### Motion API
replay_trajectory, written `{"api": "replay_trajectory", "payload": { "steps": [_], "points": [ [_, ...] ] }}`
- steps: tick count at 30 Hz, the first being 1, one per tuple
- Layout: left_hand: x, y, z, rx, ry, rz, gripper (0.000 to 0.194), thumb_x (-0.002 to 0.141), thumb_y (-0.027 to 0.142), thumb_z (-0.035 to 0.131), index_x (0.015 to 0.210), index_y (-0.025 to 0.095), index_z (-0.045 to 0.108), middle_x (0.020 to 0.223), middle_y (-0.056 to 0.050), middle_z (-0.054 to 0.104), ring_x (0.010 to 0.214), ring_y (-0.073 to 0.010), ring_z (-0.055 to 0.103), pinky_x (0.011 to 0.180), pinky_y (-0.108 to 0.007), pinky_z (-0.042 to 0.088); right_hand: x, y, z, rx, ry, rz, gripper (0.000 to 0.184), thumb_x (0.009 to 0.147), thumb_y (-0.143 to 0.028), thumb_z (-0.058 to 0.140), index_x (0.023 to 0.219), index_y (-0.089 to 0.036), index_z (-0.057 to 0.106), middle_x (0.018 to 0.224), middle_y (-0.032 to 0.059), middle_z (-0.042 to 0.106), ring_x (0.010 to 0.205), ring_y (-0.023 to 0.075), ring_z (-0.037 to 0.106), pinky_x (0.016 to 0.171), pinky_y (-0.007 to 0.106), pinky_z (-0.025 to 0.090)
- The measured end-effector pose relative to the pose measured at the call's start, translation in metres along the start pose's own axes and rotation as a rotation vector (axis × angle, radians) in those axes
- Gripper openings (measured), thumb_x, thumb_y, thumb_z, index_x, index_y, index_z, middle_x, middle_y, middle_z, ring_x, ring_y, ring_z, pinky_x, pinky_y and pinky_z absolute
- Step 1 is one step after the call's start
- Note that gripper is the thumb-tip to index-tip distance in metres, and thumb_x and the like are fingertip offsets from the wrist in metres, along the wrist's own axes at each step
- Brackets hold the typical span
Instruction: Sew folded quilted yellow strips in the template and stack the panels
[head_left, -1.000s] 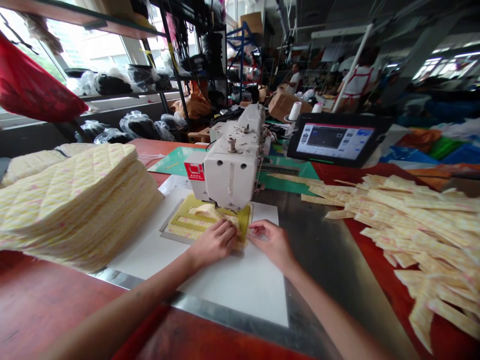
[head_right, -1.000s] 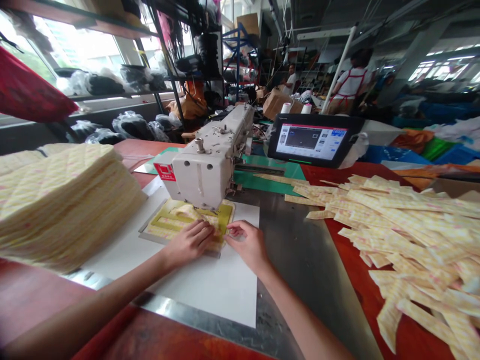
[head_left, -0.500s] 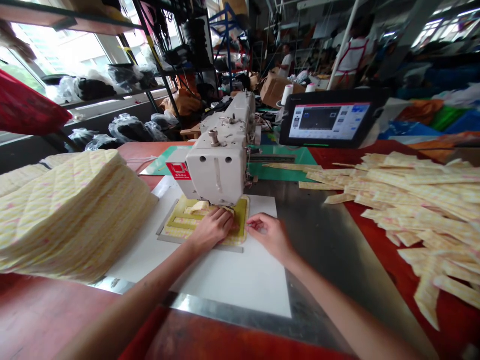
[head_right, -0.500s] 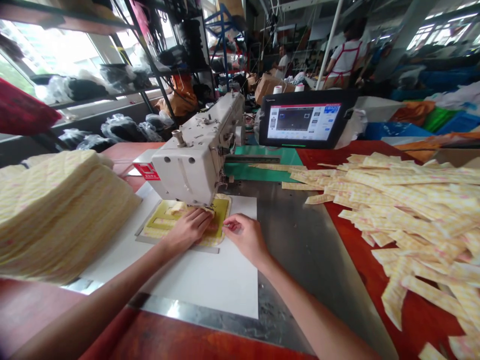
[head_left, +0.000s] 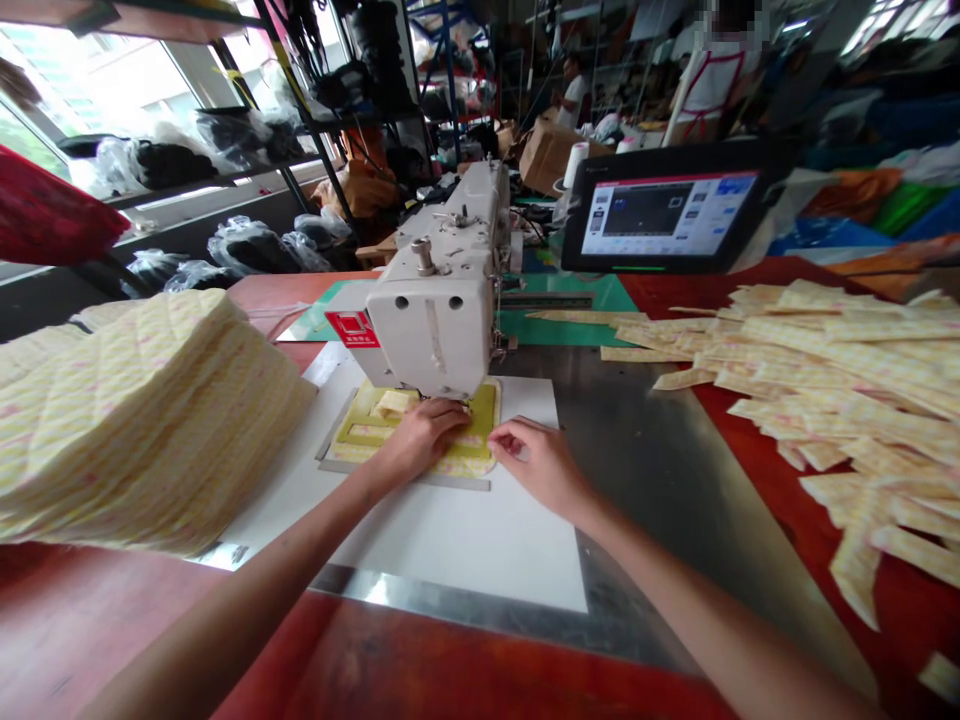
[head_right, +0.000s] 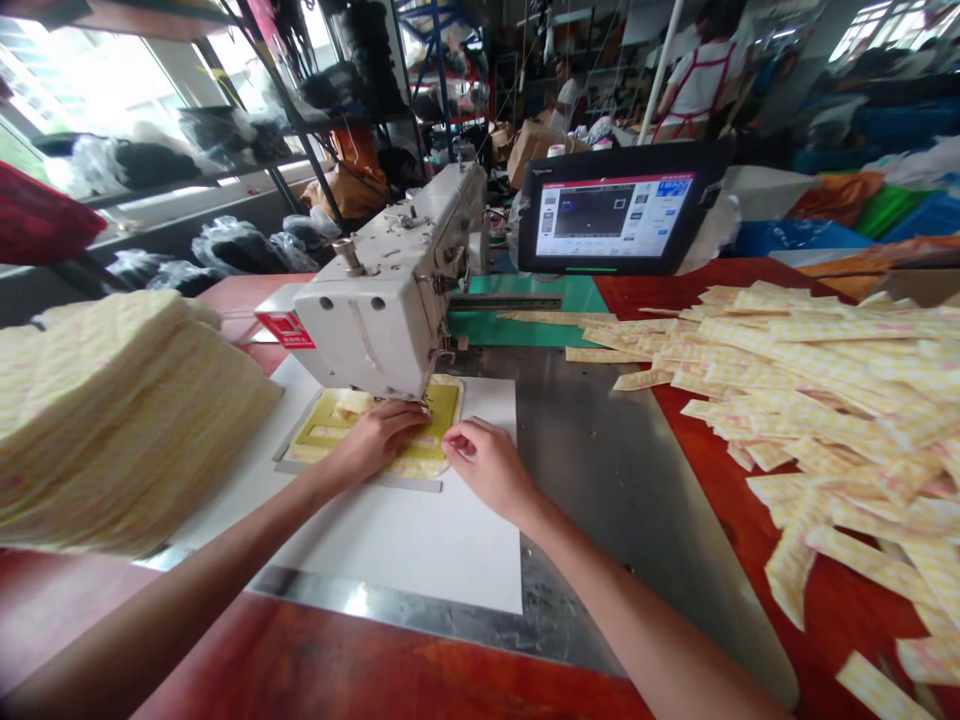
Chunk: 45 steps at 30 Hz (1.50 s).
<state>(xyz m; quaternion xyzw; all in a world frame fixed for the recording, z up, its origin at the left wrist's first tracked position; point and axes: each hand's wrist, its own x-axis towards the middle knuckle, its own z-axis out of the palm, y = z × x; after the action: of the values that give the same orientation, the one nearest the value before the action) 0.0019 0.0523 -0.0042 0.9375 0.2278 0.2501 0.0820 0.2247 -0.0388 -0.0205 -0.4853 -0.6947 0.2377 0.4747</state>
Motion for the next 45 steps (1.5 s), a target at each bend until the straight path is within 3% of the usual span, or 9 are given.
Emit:
{"api": "replay_trajectory", "payload": {
  "steps": [3, 7, 11, 16, 21, 37, 45],
  "points": [
    [-0.005, -0.005, 0.001, -0.149, 0.064, -0.033, 0.033, 0.094, 0.002, 0.049, 0.11, 0.016, 0.074, 0.111, -0.01, 0.074, 0.106, -0.0199, 0.07, 0.096, -0.034, 0.057, 0.004, -0.001, 0.003, -0.119, -0.036, -0.04, 0.015, 0.097, -0.018, 0.06, 0.108, -0.019, 0.07, 0.099, 0.0051, 0.067, 0.081, 0.0157, 0.065, 0.076, 0.027, 0.054],
    [-0.007, -0.007, -0.001, -0.196, 0.034, -0.028, 0.042, 0.088, -0.003, 0.047, 0.115, 0.016, 0.074, 0.115, -0.011, 0.074, 0.11, -0.021, 0.069, 0.1, -0.038, 0.056, 0.017, -0.002, 0.009, -0.342, -0.132, -0.087, 0.033, 0.102, -0.016, 0.047, 0.129, -0.021, 0.065, 0.109, 0.0088, 0.063, 0.095, 0.0204, 0.066, 0.088, 0.034, 0.055],
    [-0.008, -0.009, -0.002, -0.194, 0.018, -0.027, 0.053, 0.081, -0.007, 0.045, 0.12, 0.017, 0.073, 0.12, -0.012, 0.072, 0.114, -0.0227, 0.068, 0.102, -0.041, 0.056, 0.027, -0.004, 0.013, -0.605, -0.242, -0.093, 0.041, 0.101, -0.015, 0.047, 0.138, -0.025, 0.062, 0.106, 0.008, 0.063, 0.085, 0.0194, 0.066, 0.075, 0.03, 0.055],
    [-0.01, -0.009, 0.001, -0.204, 0.047, -0.037, 0.046, 0.086, -0.005, 0.046, 0.115, 0.016, 0.074, 0.117, -0.012, 0.072, 0.111, -0.0216, 0.068, 0.101, -0.039, 0.056, 0.025, -0.008, 0.015, -0.767, -0.215, -0.09, 0.044, 0.099, -0.016, 0.051, 0.14, -0.03, 0.061, 0.112, 0.0066, 0.067, 0.091, 0.0215, 0.068, 0.067, 0.029, 0.053],
    [-0.011, -0.006, 0.003, -0.134, 0.107, -0.092, 0.036, 0.093, 0.001, 0.049, 0.12, 0.014, 0.07, 0.117, -0.013, 0.073, 0.109, -0.0228, 0.068, 0.1, -0.04, 0.057, 0.024, -0.008, 0.017, -0.765, -0.204, -0.099, 0.04, 0.099, -0.016, 0.049, 0.135, -0.026, 0.064, 0.118, 0.007, 0.068, 0.099, 0.0238, 0.067, 0.071, 0.032, 0.054],
    [-0.013, -0.003, 0.0, -0.14, 0.052, -0.029, 0.038, 0.092, -0.001, 0.048, 0.122, 0.012, 0.068, 0.12, -0.012, 0.072, 0.113, -0.0236, 0.066, 0.102, -0.039, 0.056, 0.032, -0.008, 0.01, -0.525, -0.213, 0.028, 0.044, 0.099, -0.012, 0.044, 0.132, -0.03, 0.067, 0.111, 0.0047, 0.068, 0.102, 0.0211, 0.067, 0.087, 0.033, 0.054],
    [-0.011, 0.0, -0.003, -0.146, 0.015, -0.028, 0.038, 0.093, 0.0, 0.049, 0.123, 0.014, 0.067, 0.121, -0.013, 0.071, 0.115, -0.0234, 0.065, 0.102, -0.039, 0.054, 0.024, -0.01, 0.013, -0.583, -0.15, -0.018, 0.042, 0.098, -0.013, 0.046, 0.129, -0.03, 0.068, 0.109, 0.0055, 0.069, 0.097, 0.022, 0.067, 0.081, 0.032, 0.055]
  ]
}}
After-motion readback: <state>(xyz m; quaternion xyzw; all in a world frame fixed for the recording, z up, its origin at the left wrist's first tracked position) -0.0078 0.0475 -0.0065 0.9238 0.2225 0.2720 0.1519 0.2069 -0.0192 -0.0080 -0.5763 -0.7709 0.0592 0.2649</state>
